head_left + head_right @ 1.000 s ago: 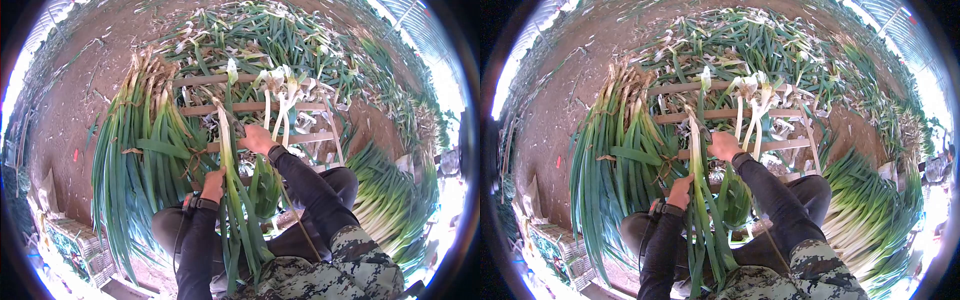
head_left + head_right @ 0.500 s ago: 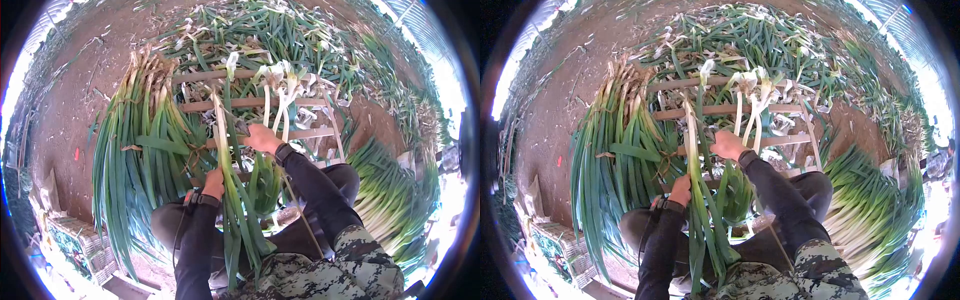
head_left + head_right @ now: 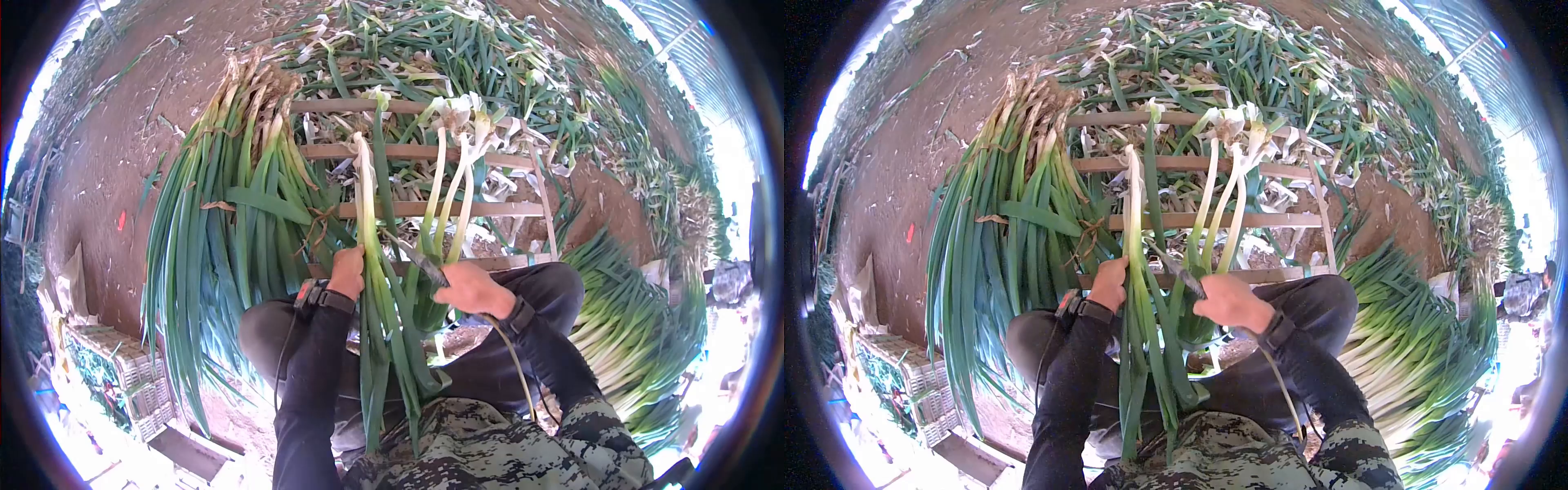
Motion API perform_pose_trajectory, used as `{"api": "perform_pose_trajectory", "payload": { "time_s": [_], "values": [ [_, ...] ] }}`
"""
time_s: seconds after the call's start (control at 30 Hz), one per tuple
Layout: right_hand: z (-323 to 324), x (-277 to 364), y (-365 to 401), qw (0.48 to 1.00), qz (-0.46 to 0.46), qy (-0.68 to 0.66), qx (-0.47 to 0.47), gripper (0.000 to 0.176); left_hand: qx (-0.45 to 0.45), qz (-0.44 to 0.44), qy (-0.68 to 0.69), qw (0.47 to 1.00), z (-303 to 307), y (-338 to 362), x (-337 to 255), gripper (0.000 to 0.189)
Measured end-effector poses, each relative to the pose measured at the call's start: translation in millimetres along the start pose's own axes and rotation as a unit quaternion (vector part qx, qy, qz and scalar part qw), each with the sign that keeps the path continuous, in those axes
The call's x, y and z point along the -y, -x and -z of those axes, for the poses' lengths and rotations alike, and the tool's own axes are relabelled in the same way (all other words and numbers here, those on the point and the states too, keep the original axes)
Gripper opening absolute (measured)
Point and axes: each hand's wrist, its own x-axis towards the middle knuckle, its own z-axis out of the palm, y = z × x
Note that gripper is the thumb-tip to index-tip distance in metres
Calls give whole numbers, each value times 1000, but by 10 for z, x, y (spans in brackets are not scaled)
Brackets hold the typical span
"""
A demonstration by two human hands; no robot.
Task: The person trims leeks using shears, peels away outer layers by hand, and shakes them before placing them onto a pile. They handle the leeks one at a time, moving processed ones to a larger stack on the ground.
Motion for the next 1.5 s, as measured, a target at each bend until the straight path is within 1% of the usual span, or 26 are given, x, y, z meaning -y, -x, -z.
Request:
{"api": "perform_pose_trajectory", "payload": {
  "time_s": [0.03, 0.1, 0.13, 0.17, 0.2, 0.23, 0.27, 0.37, 0.4, 0.5, 0.6, 0.7, 0.8, 0.9, 0.93, 1.0, 1.03, 1.07, 1.13, 1.23, 1.27, 1.33, 1.43, 1.47, 1.5],
  "values": [
    [-64, -6, 95, 1000, 22, -3, -7, 34, 5, -2, 3, 1000, -12, 42, -49, 25],
    [-134, 36, 305, 1000, 20, -2, -12, 33, 16, -5, 7, 1000, 8, 76, -58, 21],
    [-146, 59, 408, 1000, 17, -3, -15, 33, 81, -106, -52, 990, 99, 103, -11, 19],
    [-124, 118, 514, 1000, 4, -20, -11, 33, 136, -210, -97, 963, 201, 105, 54, 17],
    [-80, 200, 628, 999, -9, -39, -6, 33, 140, -127, -27, 982, 194, 95, -7, 16],
    [-32, 263, 716, 998, -21, -56, -3, 33, 141, -44, 44, 988, 178, 91, -60, 15],
    [2, 293, 785, 997, -32, -74, 23, 35, 135, -46, 22, 989, 185, 91, -68, 16],
    [17, 382, 949, 996, -28, -81, 18, 36, 124, -58, -48, 989, 166, 132, -112, 22],
    [12, 392, 984, 997, -14, -72, 18, 37, 161, -69, -17, 984, 191, 189, -134, 23],
    [-80, 385, 1024, 999, -8, -16, 29, 38, 138, -69, -6, 988, 160, 285, -208, 27],
    [-154, 350, 1021, 997, -19, 28, 63, 39, 126, -71, -3, 990, 166, 128, -163, 48],
    [-233, 309, 957, 998, -30, 52, 14, 39, 92, -103, -12, 990, 68, 175, -185, 54],
    [-258, 303, 803, 998, -33, 48, -37, 40, 59, -124, 26, 990, 34, 241, -216, 53],
    [-286, 306, 596, 998, -21, 41, -51, 37, 36, -100, 20, 994, 92, 148, -165, 51],
    [-297, 300, 512, 997, -18, 44, -57, 34, 40, -103, 8, 994, 118, 71, -129, 51],
    [-321, 276, 315, 996, -13, 49, -71, 30, 17, -108, -14, 994, 97, 102, -105, 51],
    [-326, 255, 210, 995, -10, 45, -90, 29, 7, -112, -27, 993, 61, 115, -101, 51],
    [-320, 226, 91, 993, -6, 42, -111, 28, -16, -92, -18, 996, -40, 280, -197, 53],
    [-300, 179, -179, 987, -7, 35, -154, 26, -19, -98, -29, 995, -11, 206, -154, 53],
    [-197, 134, -614, 987, -41, 35, -154, 29, -30, -95, -53, 994, -2, 203, -138, 52],
    [-211, 84, -775, 984, -46, 31, -168, 30, -30, -94, -60, 993, 25, 140, -106, 52],
    [-153, 97, -999, 983, -46, 24, -177, 27, -36, -103, -74, 991, 39, 104, -74, 47],
    [-23, 158, -1235, 982, -49, 19, -179, 25, -62, -107, -116, 985, -26, 213, -139, 45],
    [-3, 155, -1321, 982, -49, 14, -182, 25, -106, -139, -177, 969, -13, 145, -72, 37],
    [23, 164, -1393, 981, -49, 9, -186, 24, -124, -189, -245, 943, 14, 122, -16, 33]
  ]
}}
